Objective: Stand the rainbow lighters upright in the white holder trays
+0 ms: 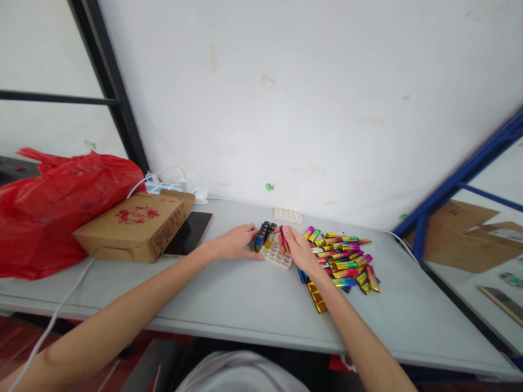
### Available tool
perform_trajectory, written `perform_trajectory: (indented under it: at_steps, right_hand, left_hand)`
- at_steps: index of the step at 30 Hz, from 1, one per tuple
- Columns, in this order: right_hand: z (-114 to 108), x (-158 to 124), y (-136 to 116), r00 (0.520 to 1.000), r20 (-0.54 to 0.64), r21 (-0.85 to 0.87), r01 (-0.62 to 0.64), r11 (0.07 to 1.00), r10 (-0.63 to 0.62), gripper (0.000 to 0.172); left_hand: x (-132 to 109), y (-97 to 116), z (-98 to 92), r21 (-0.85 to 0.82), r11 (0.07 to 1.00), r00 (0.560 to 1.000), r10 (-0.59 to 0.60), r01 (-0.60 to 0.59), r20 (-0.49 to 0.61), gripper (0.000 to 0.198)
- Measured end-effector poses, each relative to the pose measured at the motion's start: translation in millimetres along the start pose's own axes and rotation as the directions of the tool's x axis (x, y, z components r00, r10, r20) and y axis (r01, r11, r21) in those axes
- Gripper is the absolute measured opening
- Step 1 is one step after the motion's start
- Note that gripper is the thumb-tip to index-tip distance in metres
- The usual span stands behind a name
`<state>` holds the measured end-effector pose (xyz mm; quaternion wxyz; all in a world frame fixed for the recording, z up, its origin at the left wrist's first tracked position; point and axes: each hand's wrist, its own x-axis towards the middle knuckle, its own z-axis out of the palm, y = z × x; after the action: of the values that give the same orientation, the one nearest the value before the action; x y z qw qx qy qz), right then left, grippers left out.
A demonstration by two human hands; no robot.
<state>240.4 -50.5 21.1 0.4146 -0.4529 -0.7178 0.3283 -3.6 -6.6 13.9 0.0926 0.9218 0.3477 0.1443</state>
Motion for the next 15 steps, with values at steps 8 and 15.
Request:
perform_trajectory:
  at_steps: [8, 15]
  right_hand:
    - [-4.3, -4.8, -12.6, 0.926, 0.024, -0.393, 0.354, 0.849, -0.376, 0.026]
    - [-3.9, -6.8, -12.4, 0.947, 0.009, -0.345, 0.305, 0.888, -0.322, 0.020]
  left_hand:
    - [0.1, -1.3, 1.9, -0.009, 1.000, 1.000, 0.000, 0.000, -0.010, 0.065]
    - [0.3, -3.3, 4.0, -0.027, 1.000, 1.000, 0.003, -0.004, -0.031, 0.066]
